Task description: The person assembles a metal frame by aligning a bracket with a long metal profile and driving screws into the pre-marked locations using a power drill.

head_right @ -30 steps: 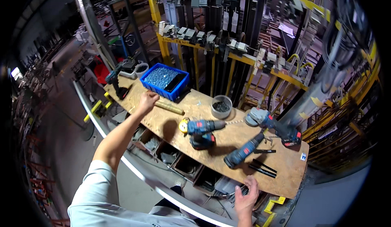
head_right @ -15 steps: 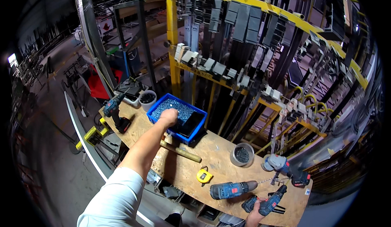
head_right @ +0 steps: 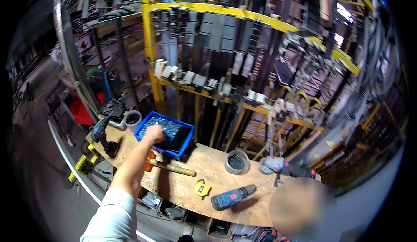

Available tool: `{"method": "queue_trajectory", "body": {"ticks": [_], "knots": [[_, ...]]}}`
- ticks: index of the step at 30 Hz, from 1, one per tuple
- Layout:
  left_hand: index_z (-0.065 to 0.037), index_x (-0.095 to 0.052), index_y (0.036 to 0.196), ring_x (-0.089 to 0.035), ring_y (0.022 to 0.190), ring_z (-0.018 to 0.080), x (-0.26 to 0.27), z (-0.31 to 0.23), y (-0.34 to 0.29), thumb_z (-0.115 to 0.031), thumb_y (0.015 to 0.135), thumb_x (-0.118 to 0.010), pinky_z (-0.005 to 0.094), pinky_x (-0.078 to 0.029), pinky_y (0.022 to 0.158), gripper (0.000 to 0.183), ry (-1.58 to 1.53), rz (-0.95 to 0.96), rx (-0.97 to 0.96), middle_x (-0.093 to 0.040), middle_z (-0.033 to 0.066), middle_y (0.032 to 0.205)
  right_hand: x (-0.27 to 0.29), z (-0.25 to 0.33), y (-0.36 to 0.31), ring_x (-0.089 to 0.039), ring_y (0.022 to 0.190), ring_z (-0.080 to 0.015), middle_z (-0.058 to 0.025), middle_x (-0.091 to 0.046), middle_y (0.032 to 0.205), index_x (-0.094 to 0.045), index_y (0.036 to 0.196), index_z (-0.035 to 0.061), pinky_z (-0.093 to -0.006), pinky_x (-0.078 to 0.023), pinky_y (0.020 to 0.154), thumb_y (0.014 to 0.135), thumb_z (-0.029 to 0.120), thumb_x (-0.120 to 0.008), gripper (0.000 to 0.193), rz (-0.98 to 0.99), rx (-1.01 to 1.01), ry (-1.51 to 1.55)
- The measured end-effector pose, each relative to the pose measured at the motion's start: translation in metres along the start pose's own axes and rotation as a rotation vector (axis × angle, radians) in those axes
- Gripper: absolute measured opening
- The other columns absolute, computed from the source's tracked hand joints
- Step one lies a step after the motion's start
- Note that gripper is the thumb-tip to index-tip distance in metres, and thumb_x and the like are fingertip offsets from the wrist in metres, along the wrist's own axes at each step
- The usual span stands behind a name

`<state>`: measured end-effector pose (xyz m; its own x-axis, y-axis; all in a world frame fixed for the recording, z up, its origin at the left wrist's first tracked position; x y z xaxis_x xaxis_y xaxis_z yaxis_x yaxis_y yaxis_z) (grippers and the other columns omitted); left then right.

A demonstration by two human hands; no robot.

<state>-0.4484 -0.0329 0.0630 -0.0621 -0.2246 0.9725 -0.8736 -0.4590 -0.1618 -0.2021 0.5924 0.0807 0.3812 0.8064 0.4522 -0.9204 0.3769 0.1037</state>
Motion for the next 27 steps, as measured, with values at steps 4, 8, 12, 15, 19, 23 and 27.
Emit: {"method": "queue_trajectory", "body": {"ticks": [4,8,12,15,19,23,27], "knots": [[0.004,-0.074,0.076,-0.072,0.068,0.0349,0.022,0.020,-0.011,-0.027,0.077,-0.071,0.0485,-0.056,0.069,0.032,-0.333,-0.340,-0.057,-0.070,0.0241,0.073,0.054,0.003,-0.052,-0.070,0.102,-0.0246,-0.0105,-0.075,0.111,-0.070,0.122,0.0031,-0.0381,-0.057,0.091,0.091,0.002,-0.074,0.031,0.045,-0.037,0.001],[-0.001,-0.066,0.067,-0.049,0.053,0.0122,0.061,0.067,-0.051,-0.018,0.085,-0.071,0.0365,-0.041,0.052,0.026,-0.720,-0.511,-0.093,-0.053,0.0003,0.059,0.106,0.006,-0.112,-0.070,0.102,-0.0222,-0.0090,-0.075,0.111,-0.071,0.121,0.0035,-0.0376,-0.057,0.091,0.092,0.002,-0.074,0.029,0.148,-0.083,0.076],[-0.014,-0.064,0.090,-0.056,0.080,0.0050,0.050,0.041,-0.148,-0.025,0.103,-0.059,0.0270,-0.044,0.077,0.018,-1.431,-0.162,-0.491,-0.062,-0.0064,0.086,0.179,-0.012,-0.181,-0.070,0.103,-0.0197,-0.0074,-0.075,0.111,-0.072,0.119,0.0038,-0.0371,-0.057,0.091,0.092,0.002,-0.074,0.027,0.221,-0.174,0.199],[-0.012,-0.062,0.091,-0.047,0.077,0.0053,0.035,0.044,-0.258,-0.024,0.102,-0.061,0.0271,-0.040,0.073,0.017,-1.603,-0.158,-0.591,-0.056,-0.0038,0.088,0.205,-0.002,-0.204,-0.071,0.113,-0.0262,-0.0135,-0.072,0.124,-0.067,0.131,0.0012,-0.0389,-0.059,0.091,0.086,0.009,-0.083,0.048,0.307,-0.074,0.297],[-0.008,-0.066,0.084,-0.056,0.066,0.0102,-0.059,-0.133,-0.503,-0.017,0.098,-0.062,0.0249,-0.042,0.055,0.017,-1.566,0.351,-0.280,-0.061,-0.0002,0.073,0.262,-0.045,-0.228,-0.069,0.121,-0.0297,-0.0199,-0.063,0.140,-0.047,0.151,-0.0030,-0.0392,-0.058,0.098,0.083,0.012,-0.084,0.079,0.307,0.401,0.171],[-0.005,-0.065,0.095,-0.058,0.069,0.0160,-0.135,-0.249,-0.665,-0.012,0.092,-0.077,0.0266,-0.045,0.055,0.014,-1.853,0.707,0.332,-0.064,0.0085,0.081,0.310,-0.090,-0.264,-0.070,0.116,-0.0304,-0.0169,-0.060,0.148,-0.044,0.157,0.0041,-0.0384,-0.058,0.100,0.082,0.008,-0.082,0.084,0.321,0.432,0.323],[-0.005,-0.068,0.100,-0.062,0.067,0.0177,-0.134,-0.312,-0.729,-0.016,0.096,-0.076,0.0256,-0.051,0.057,0.015,-1.961,1.035,0.486,-0.071,0.0101,0.086,0.366,-0.104,-0.280,-0.071,0.115,-0.0303,-0.0172,-0.066,0.137,-0.048,0.155,0.0042,-0.0343,-0.056,0.101,0.083,0.004,-0.080,0.079,0.333,0.458,0.366]]}}
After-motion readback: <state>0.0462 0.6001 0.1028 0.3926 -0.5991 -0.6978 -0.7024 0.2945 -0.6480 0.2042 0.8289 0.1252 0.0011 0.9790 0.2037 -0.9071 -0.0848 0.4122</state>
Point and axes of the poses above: each hand's wrist, its own y-axis towards the middle knuckle, its own x-axis out of the back of the hand, z = x × y, the point moved 1 cm from there along y, towards the middle knuckle
